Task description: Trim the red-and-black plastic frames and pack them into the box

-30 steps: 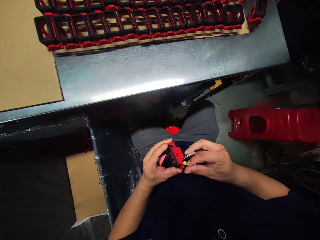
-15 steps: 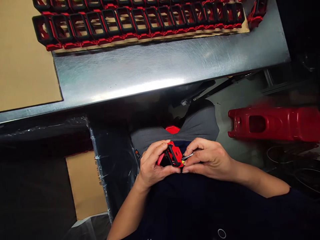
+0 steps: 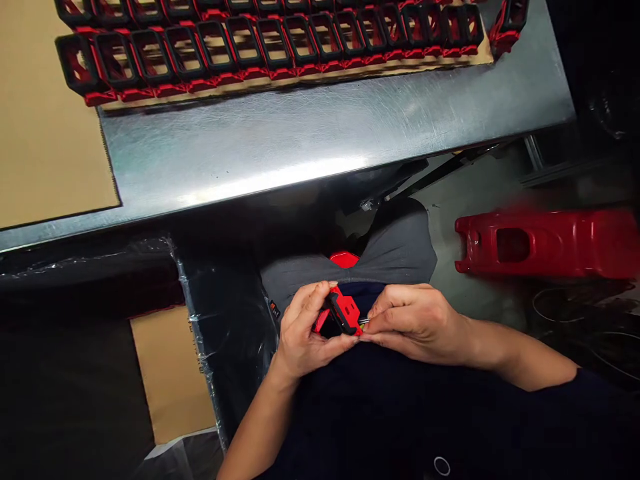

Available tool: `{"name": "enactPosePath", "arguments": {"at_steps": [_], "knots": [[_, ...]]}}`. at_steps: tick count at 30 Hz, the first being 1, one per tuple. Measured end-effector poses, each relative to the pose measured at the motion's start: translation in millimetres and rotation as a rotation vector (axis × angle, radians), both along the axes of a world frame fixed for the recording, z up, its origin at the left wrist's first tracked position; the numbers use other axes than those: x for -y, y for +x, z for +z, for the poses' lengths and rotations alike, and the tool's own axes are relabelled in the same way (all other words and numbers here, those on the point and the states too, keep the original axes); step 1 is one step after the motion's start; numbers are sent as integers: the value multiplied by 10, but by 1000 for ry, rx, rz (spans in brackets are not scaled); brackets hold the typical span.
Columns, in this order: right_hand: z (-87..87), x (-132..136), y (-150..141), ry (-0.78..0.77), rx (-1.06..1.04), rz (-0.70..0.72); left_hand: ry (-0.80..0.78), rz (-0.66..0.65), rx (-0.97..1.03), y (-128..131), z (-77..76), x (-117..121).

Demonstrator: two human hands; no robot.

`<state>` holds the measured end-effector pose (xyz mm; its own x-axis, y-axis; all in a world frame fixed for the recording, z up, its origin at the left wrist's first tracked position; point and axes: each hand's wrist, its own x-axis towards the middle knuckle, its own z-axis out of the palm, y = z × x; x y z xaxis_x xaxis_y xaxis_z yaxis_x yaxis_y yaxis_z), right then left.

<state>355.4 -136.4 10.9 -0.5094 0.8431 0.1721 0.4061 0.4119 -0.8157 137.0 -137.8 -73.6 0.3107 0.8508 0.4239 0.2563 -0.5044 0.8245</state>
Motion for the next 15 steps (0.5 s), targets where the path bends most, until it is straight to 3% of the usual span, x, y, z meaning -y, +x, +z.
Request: {"name": "enactPosePath", "arguments": {"at_steps": [5, 10, 15], "knots": [[6, -27, 11, 80, 30, -44, -85, 43, 180, 20, -67, 52], [15, -272, 174, 164, -59, -376, -312, 113, 482, 61, -165, 201], [-80, -638, 407, 379, -12, -590, -357, 127, 545, 79, -183, 267]]}}
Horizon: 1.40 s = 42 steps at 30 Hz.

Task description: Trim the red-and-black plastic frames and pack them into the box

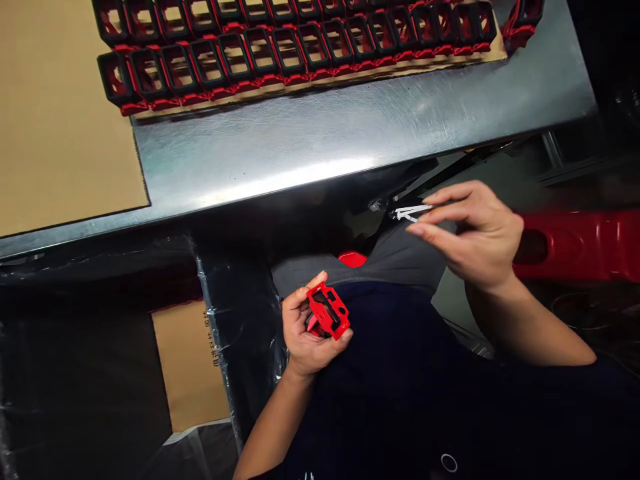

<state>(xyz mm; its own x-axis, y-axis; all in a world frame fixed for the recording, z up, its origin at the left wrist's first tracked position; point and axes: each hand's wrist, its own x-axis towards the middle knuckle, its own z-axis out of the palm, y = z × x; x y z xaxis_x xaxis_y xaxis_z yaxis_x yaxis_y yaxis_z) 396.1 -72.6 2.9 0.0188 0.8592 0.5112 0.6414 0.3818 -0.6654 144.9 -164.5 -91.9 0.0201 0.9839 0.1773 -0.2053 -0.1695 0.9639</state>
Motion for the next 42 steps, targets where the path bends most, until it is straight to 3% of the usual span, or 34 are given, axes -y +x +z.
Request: {"name": "enactPosePath", "arguments": {"at_steps": [5, 9, 11, 14, 16, 19, 21, 24, 30, 33, 36, 38, 42], "knots": [[-84, -546, 343, 88, 94, -259, 4, 1, -27, -6, 10, -10], [-142, -1026, 589, -76, 215, -369, 59, 13, -62, 5, 21, -5], [-132, -1097, 584, -120, 249, -413, 96, 29, -102, 10, 36, 2], [-57, -825, 332, 12, 199, -384, 202, 74, -237, 10, 60, 7], [-3, -453, 45, 20, 53, -212, 290, 107, -346, 7, 67, 5], [10, 101, -379, -641, -257, 384, 382, 110, -458, 7, 47, 4], [-33, 329, -564, -936, -373, 531, 402, 82, -474, 14, 20, 12], [-106, 445, -659, -1107, -455, 501, 364, 57, -440, 34, -15, 33], [-161, 401, -649, -1143, -372, 410, 299, 29, -380, 91, 11, 33], [-251, 379, -655, -1206, -571, 363, 237, -4, -289, 111, 42, 43], [-335, 392, -620, -1284, -819, 301, 56, -50, -160, 114, 44, 77], [-340, 425, -579, -1348, -884, 361, -38, -72, -99, 111, 27, 95], [-265, 514, -523, -1432, -942, 507, -46, -118, -20, 112, -2, 88]]}}
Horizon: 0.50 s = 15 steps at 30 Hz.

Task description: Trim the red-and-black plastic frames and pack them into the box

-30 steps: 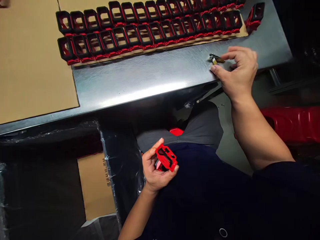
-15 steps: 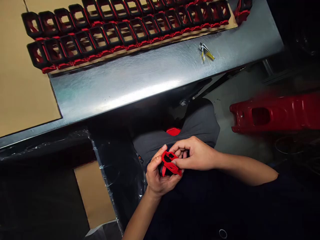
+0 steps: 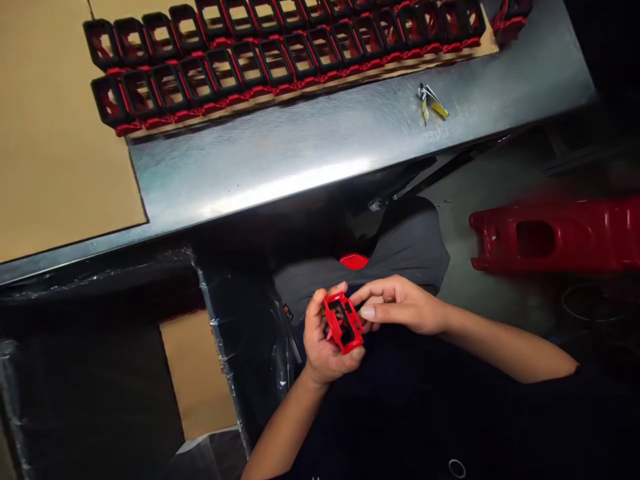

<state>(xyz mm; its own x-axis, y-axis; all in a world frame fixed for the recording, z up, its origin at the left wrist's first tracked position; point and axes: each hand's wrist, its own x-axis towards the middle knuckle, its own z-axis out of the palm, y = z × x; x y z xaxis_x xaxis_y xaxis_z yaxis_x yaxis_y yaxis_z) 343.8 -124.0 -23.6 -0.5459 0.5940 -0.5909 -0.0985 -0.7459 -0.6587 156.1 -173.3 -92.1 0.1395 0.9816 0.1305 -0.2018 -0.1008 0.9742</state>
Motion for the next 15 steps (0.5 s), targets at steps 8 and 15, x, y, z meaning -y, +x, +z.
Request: {"name": "enactPosePath", "arguments": {"at_steps": [8, 15], "knots": [[-11, 40, -37, -66, 27, -77, -145, -115, 69, 11, 17, -30], [-71, 74, -16, -91, -9, -101, -121, -107, 67, 28, -25, -31]]}}
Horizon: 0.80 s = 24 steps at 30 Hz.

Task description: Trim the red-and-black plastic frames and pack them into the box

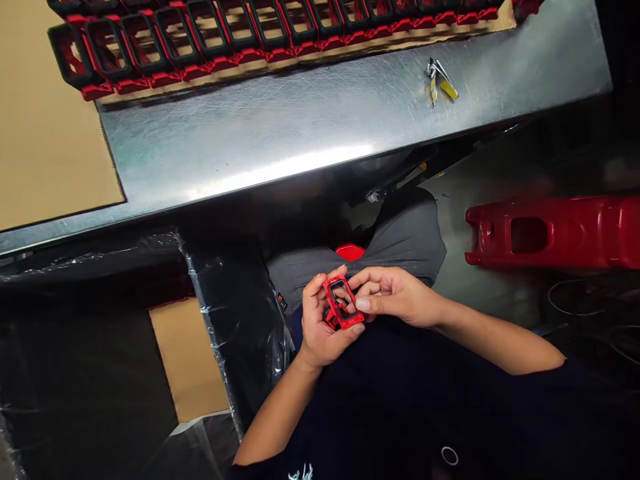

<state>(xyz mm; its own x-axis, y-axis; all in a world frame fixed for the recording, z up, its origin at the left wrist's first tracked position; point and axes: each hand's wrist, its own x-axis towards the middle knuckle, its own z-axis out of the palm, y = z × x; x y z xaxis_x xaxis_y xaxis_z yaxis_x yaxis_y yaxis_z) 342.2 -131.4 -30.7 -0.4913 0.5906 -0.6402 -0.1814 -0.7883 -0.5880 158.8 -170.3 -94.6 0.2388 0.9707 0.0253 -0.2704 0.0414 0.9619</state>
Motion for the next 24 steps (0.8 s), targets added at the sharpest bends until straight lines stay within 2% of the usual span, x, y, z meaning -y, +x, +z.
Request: {"name": "enactPosePath", "arguments": {"at_steps": [8, 14, 19, 24], "knots": [[-54, 23, 26, -51, -93, -5, 115, 51, -144, -12, -34, 1], [-55, 52, 24, 41, -64, -18, 188, 79, -202, 17, -68, -2], [-85, 63, 33, 113, -65, -10, 332, 67, -289, -24, -107, -27], [-132, 64, 42, 67, -92, -4, 379, 61, -355, -39, -70, -60]]}}
